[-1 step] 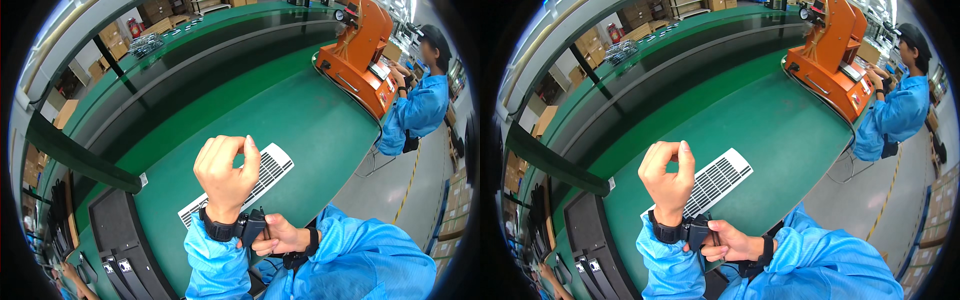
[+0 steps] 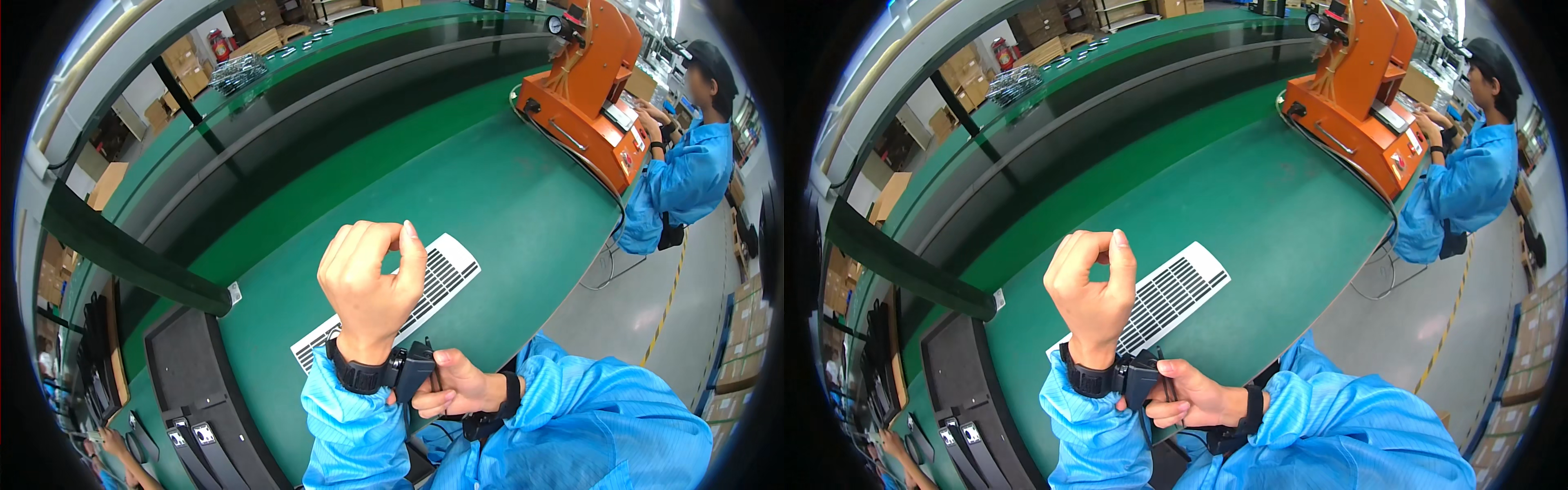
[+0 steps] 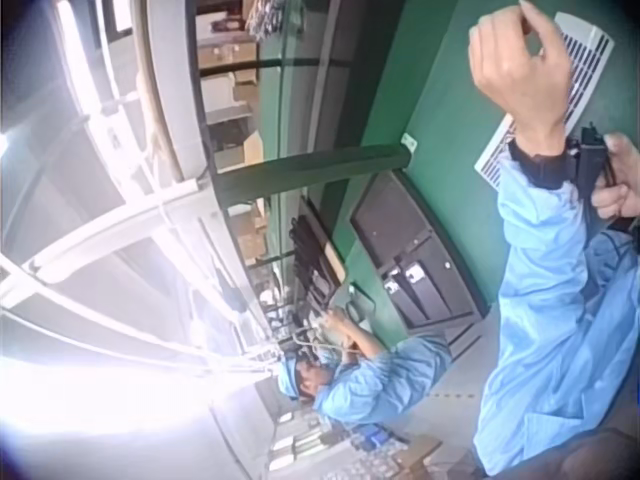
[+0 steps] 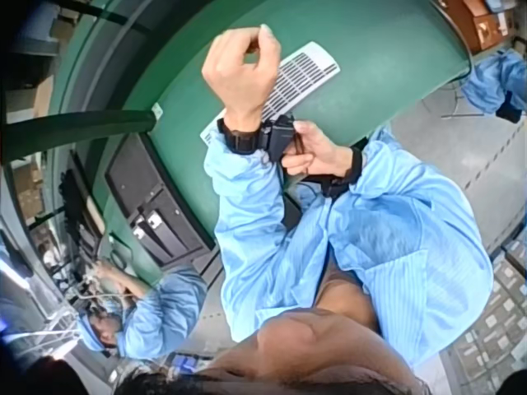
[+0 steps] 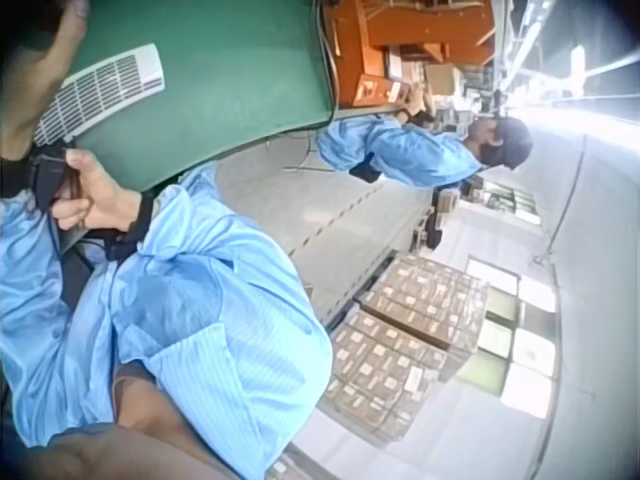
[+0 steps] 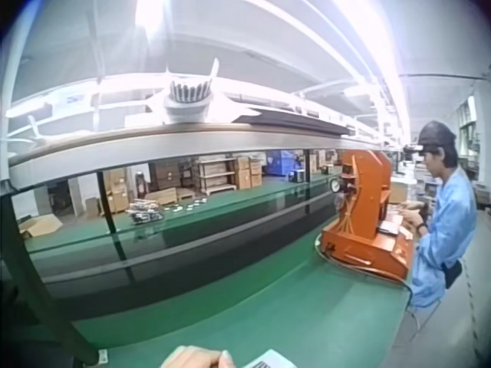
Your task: The recorder is shown using a stylus-like tool and hands to apply components or labels to a small rectangular electronic device, possibly a smartphone part, on a factory assembly line bench.
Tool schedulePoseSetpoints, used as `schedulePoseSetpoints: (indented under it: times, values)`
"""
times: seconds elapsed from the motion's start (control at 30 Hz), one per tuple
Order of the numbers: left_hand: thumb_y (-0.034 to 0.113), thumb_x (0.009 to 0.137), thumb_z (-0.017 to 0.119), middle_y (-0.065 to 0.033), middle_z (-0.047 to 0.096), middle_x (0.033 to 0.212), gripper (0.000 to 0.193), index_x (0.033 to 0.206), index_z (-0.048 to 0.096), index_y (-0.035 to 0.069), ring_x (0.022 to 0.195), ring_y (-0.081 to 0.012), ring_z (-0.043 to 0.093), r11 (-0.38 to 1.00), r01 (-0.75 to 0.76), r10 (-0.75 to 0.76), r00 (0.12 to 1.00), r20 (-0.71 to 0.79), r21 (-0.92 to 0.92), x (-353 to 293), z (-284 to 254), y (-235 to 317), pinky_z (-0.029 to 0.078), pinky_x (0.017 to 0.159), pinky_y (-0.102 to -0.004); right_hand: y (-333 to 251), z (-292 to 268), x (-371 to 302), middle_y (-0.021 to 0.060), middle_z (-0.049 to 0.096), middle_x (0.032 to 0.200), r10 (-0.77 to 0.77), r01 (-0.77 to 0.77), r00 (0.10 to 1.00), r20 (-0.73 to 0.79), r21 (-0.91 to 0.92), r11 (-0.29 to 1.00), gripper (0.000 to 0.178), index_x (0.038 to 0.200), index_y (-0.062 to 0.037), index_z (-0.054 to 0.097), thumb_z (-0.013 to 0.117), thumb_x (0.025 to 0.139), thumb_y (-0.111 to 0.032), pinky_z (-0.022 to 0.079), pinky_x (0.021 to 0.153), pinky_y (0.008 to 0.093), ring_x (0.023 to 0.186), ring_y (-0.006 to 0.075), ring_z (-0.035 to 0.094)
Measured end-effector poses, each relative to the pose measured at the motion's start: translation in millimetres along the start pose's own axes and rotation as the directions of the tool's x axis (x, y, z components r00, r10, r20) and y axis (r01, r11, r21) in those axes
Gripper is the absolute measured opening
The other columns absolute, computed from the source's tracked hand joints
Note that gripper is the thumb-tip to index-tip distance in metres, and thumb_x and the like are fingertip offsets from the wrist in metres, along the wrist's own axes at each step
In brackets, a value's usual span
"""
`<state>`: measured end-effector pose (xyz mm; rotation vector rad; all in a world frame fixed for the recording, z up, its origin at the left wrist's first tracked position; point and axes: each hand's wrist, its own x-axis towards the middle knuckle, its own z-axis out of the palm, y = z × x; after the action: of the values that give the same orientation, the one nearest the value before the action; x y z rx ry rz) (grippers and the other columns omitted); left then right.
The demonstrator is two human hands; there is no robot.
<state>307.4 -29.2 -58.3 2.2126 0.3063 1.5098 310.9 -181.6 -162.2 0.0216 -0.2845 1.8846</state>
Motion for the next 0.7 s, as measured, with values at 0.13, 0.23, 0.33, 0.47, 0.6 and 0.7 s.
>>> schedulePoseSetpoints:
  times: [0.13, 0.23, 0.33, 0.47, 0.6, 0.7]
  values:
    - [0.002, 0.071, 0.068, -0.0052, 0.058, 0.060, 0.010, 0.066, 0.060, 0.004, 0.054, -0.0208, 0.054, 1.000, 0.014, -0.014, 1.000, -0.001, -0.003, -0.3, -2.3, -0.9, 0.041, 0.050, -0.0314, 3.6, -2.3, 0.5, -0.0055, 0.042, 0.059, 0.007, -0.007, 1.000, -0.003, 0.042, 0.999, 0.072, 0.121, 0.0116, 0.050, 0.049, 0.089, -0.053, 0.025, 0.045, 0.0187, 0.045, 0.0023, 0.028]
    - [0.002, 0.072, 0.068, -0.0053, 0.058, 0.059, 0.010, 0.066, 0.060, 0.004, 0.054, -0.0208, 0.054, 1.000, 0.027, -0.027, 1.000, -0.008, -0.008, 0.3, -3.8, -1.0, 0.041, 0.050, -0.0313, 4.5, 4.6, 2.1, -0.0062, 0.038, 0.057, 0.001, 0.001, 0.999, -0.052, 0.039, 0.999, 0.071, 0.120, 0.0122, 0.050, 0.050, 0.089, -0.051, 0.025, 0.045, 0.0189, 0.045, 0.0021, 0.027]
    - [0.002, 0.072, 0.068, -0.0054, 0.058, 0.059, 0.010, 0.066, 0.060, 0.004, 0.054, -0.0207, 0.054, 0.999, 0.032, -0.032, 0.999, -0.008, -0.025, 0.3, -1.3, -1.4, 0.041, 0.050, -0.0313, 4.4, 0.5, 2.0, -0.0065, 0.036, 0.055, -0.013, 0.013, 1.000, -0.014, 0.015, 1.000, 0.072, 0.120, 0.0116, 0.051, 0.050, 0.090, -0.054, 0.024, 0.045, 0.0195, 0.045, 0.0024, 0.027]
    - [0.003, 0.073, 0.068, -0.0053, 0.057, 0.059, 0.011, 0.065, 0.060, 0.004, 0.053, -0.0207, 0.054, 0.999, 0.039, -0.040, 0.999, -0.024, -0.010, 3.1, -3.2, -2.5, 0.041, 0.050, -0.0313, 5.5, 6.9, 1.6, -0.0078, 0.031, 0.053, -0.069, 0.061, 0.991, -0.113, -0.073, 0.996, 0.074, 0.120, 0.0102, 0.051, 0.049, 0.090, -0.057, 0.023, 0.046, 0.0198, 0.046, 0.0025, 0.027]
    - [0.002, 0.078, 0.065, -0.0073, 0.056, 0.059, 0.013, 0.068, 0.059, 0.001, 0.053, -0.0176, 0.053, 0.999, 0.046, -0.046, 0.999, -0.025, 0.023, 1.3, -6.2, -8.0, 0.041, 0.052, -0.0284, -5.9, -2.5, -3.0, -0.0032, 0.045, 0.067, -0.036, 0.002, 0.994, -0.103, -0.308, 0.951, 0.068, 0.120, 0.0055, 0.052, 0.052, 0.090, -0.056, 0.027, 0.049, 0.0195, 0.051, 0.0027, 0.030]
    - [0.003, 0.076, 0.066, -0.0064, 0.056, 0.059, 0.012, 0.067, 0.059, 0.002, 0.053, -0.0190, 0.053, 0.985, -0.051, 0.053, 0.999, -0.006, 0.164, 3.3, -11.2, -5.5, 0.040, 0.051, -0.0297, 1.4, 5.9, 1.5, -0.0006, 0.053, 0.084, -0.299, 0.069, 0.923, -0.243, -0.659, 0.749, 0.057, 0.119, 0.0028, 0.053, 0.062, 0.089, -0.044, 0.037, 0.060, 0.0201, 0.064, 0.0036, 0.042]
